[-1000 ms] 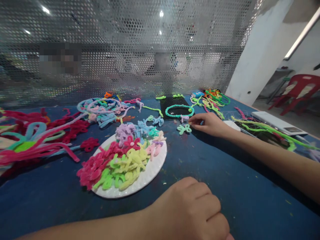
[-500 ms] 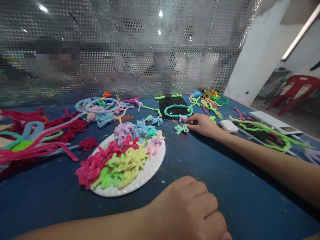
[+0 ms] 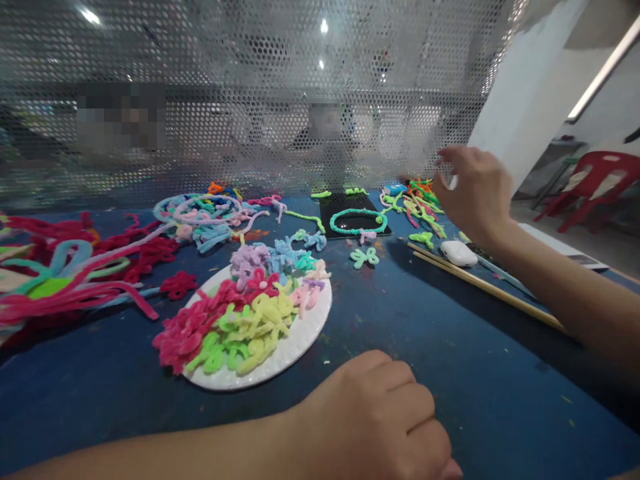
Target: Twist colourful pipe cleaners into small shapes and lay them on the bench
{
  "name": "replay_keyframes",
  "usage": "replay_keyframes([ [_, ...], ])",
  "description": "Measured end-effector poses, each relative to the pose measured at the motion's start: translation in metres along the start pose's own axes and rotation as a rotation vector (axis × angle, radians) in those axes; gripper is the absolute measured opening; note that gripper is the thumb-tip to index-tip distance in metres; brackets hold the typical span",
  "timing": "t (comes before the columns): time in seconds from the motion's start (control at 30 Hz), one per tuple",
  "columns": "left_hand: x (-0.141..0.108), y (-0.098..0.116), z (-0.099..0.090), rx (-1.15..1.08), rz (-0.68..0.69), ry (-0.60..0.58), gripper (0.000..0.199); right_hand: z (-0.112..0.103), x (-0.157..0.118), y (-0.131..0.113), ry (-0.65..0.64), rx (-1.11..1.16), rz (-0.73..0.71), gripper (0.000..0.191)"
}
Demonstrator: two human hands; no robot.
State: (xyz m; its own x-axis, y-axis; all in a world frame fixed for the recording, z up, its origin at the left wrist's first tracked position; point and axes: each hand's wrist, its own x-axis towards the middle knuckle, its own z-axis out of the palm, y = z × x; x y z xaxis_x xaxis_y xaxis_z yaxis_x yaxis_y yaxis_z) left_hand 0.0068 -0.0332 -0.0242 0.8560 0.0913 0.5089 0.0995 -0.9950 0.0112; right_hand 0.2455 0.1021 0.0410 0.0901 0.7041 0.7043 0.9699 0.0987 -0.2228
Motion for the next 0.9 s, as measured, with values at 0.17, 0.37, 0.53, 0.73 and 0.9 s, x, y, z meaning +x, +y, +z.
replay_keyframes([
  [0.17, 0.000, -0.002, 0.001, -0.001, 0.007, 0.028, 0.032, 0.024, -0.014, -0.007, -0.430, 0.139, -0.007, 0.024],
  [0.37, 0.000, -0.002, 0.003, -0.002, -0.002, 0.014, 0.029, 0.042, -0.034, -0.039, -0.785, 0.366, 0.025, 0.037],
  [0.53, 0.001, -0.001, 0.003, -0.011, -0.002, 0.033, 0.032, 0.048, -0.031, -0.036, -0.803, 0.418, 0.064, 0.018],
  [0.73, 0.001, -0.002, 0.003, -0.010, -0.005, 0.042, 0.035, 0.058, -0.028, -0.018, -0.743, 0.450, 0.054, 0.017],
  [0.9, 0.001, 0.000, 0.000, -0.004, -0.023, 0.023, 0.034, 0.060, -0.027, -0.014, -0.734, 0.453, 0.036, 0.022],
])
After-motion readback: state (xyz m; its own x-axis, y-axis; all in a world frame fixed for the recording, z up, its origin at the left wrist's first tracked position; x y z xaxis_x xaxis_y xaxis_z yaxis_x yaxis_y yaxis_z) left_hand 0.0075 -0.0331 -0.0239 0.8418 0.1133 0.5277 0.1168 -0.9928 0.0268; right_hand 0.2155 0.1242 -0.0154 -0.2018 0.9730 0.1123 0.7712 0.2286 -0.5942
